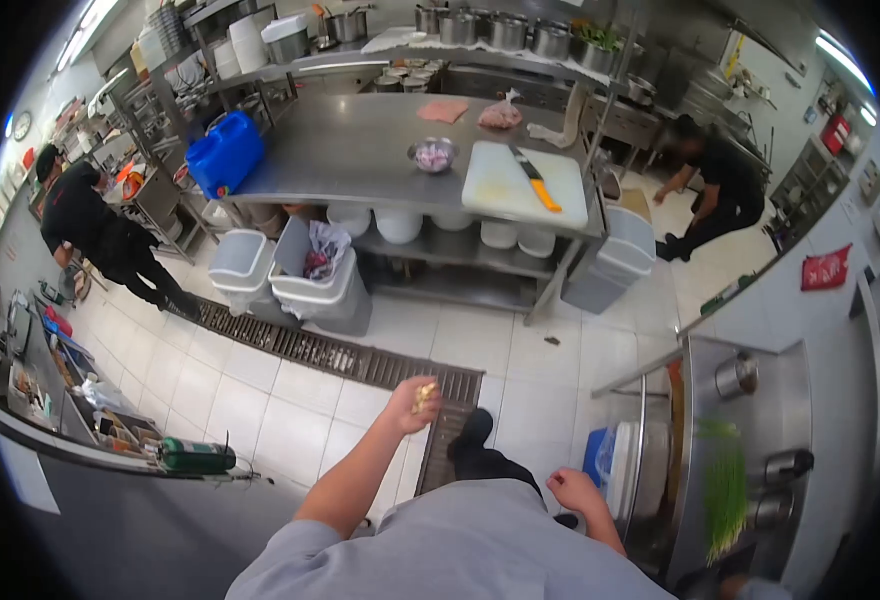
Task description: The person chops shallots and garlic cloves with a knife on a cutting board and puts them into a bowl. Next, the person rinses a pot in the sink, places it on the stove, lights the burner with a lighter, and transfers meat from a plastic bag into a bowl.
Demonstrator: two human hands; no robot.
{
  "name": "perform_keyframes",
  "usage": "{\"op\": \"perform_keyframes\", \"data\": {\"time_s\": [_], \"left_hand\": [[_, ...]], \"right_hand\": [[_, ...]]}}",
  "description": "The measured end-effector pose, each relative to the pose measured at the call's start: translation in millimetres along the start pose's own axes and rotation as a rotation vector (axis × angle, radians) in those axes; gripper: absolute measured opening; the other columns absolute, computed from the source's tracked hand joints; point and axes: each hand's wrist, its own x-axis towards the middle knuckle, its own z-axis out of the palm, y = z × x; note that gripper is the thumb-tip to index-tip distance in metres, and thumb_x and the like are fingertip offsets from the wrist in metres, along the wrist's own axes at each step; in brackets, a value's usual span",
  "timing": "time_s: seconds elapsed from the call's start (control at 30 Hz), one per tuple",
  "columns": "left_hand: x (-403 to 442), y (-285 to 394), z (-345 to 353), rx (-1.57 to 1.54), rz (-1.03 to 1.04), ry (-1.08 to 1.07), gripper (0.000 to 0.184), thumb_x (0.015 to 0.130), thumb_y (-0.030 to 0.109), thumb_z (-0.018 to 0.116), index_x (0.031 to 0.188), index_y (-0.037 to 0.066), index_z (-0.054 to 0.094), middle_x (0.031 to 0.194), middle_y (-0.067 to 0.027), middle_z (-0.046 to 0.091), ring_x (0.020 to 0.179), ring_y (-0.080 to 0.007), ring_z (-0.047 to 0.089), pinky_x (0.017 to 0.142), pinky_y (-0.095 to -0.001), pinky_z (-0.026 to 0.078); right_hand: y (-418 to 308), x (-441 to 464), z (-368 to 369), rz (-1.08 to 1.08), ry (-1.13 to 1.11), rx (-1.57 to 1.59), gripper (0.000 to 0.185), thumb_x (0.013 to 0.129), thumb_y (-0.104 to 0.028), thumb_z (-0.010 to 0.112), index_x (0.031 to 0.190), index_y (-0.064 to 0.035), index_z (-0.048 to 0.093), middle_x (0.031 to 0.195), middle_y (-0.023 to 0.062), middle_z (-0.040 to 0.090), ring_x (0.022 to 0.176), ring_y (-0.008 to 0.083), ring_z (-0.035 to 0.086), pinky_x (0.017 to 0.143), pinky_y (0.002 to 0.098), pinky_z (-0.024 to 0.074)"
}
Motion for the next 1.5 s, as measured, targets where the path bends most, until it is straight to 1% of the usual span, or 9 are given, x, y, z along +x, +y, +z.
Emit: {"op": "perform_keyframes", "data": {"time_s": [0.27,0.47,0.6,0.67,0.73,0.93,1.1,1.2,1.5], "left_hand": [[45,110,53,0.098,0.222,0.495,0.022,0.101,0.026,0.059,0.084,0.013,0.055,0.07,-0.0028,0.055,0.05,-0.0134,0.047,0.036,-0.0256,0.029],[147,206,126,0.285,0.363,0.457,0.017,0.098,0.024,0.065,0.09,0.01,0.06,0.07,-0.002,0.055,0.053,-0.0117,0.049,0.039,-0.0265,0.029],[277,279,158,1.077,0.72,0.423,0.025,0.097,0.029,0.066,0.094,0.004,0.067,0.075,-0.007,0.063,0.067,-0.0208,0.063,0.06,-0.0348,0.051],[311,318,222,1.407,0.714,0.355,0.026,0.097,0.026,0.063,0.093,0.0,0.066,0.083,-0.0133,0.068,0.079,-0.0264,0.069,0.075,-0.0384,0.056],[393,355,248,1.731,1.029,0.199,0.02,0.097,0.021,0.06,0.093,0.002,0.066,0.09,-0.0166,0.068,0.082,-0.0303,0.07,0.073,-0.0427,0.056],[495,404,243,2.264,1.029,-0.18,0.017,0.097,0.023,0.062,0.098,0.007,0.067,0.104,-0.0095,0.065,0.116,-0.0298,0.062,0.1,-0.0534,0.048],[470,416,247,2.023,1.3,-0.154,0.04,0.098,0.03,0.065,0.132,0.009,0.063,0.137,-0.0144,0.059,0.135,-0.0348,0.052,0.121,-0.0594,0.029],[416,451,252,2.057,1.119,0.004,0.056,0.103,0.035,0.059,0.15,0.006,0.052,0.16,-0.0158,0.045,0.149,-0.0339,0.04,0.126,-0.0592,0.023],[367,533,189,2.181,1.174,0.46,0.061,0.103,0.031,0.058,0.157,0.005,0.045,0.166,-0.014,0.04,0.156,-0.0347,0.032,0.126,-0.0613,0.02]], "right_hand": [[-126,325,-205,-0.388,0.34,-0.105,0.029,0.093,-0.028,0.069,0.106,-0.0018,0.073,0.108,0.0268,0.069,0.105,0.0445,0.066,0.096,0.0513,0.0525],[-224,509,-319,-0.397,0.785,-0.053,0.031,0.091,-0.014,0.067,0.119,0.0007,0.065,0.119,0.0243,0.065,0.105,0.044,0.065,0.095,0.0499,0.0545],[-252,593,-350,-0.196,0.634,-0.231,0.034,0.088,-0.014,0.068,0.117,0.0023,0.064,0.124,0.0247,0.063,0.115,0.0418,0.062,0.098,0.0499,0.0537],[-258,615,-354,-0.058,0.536,-0.22,0.035,0.082,-0.012,0.068,0.113,0.0029,0.064,0.118,0.0279,0.064,0.112,0.0436,0.064,0.096,0.0503,0.0549],[-263,641,-379,-0.043,0.524,-0.266,0.034,0.081,-0.011,0.067,0.111,0.0026,0.064,0.114,0.027,0.065,0.11,0.0442,0.064,0.095,0.0506,0.0548],[-286,626,-441,0.015,0.557,-0.232,0.03,0.076,-0.008,0.065,0.105,0.0001,0.064,0.108,0.0235,0.066,0.102,0.0459,0.066,0.088,0.0524,0.0539],[-343,612,-464,-0.163,0.486,-0.262,0.027,0.075,-0.007,0.065,0.102,-0.0039,0.065,0.107,0.0188,0.066,0.096,0.0457,0.066,0.083,0.0527,0.0542],[-377,611,-468,-0.196,0.408,-0.283,0.025,0.073,-0.004,0.064,0.098,-0.0035,0.065,0.102,0.0182,0.066,0.092,0.0454,0.066,0.081,0.052,0.0541],[-434,623,-471,-0.372,0.207,-0.462,0.029,0.071,-0.008,0.065,0.1,-0.0055,0.067,0.104,0.0144,0.067,0.089,0.0427,0.068,0.079,0.0503,0.0574]]}}
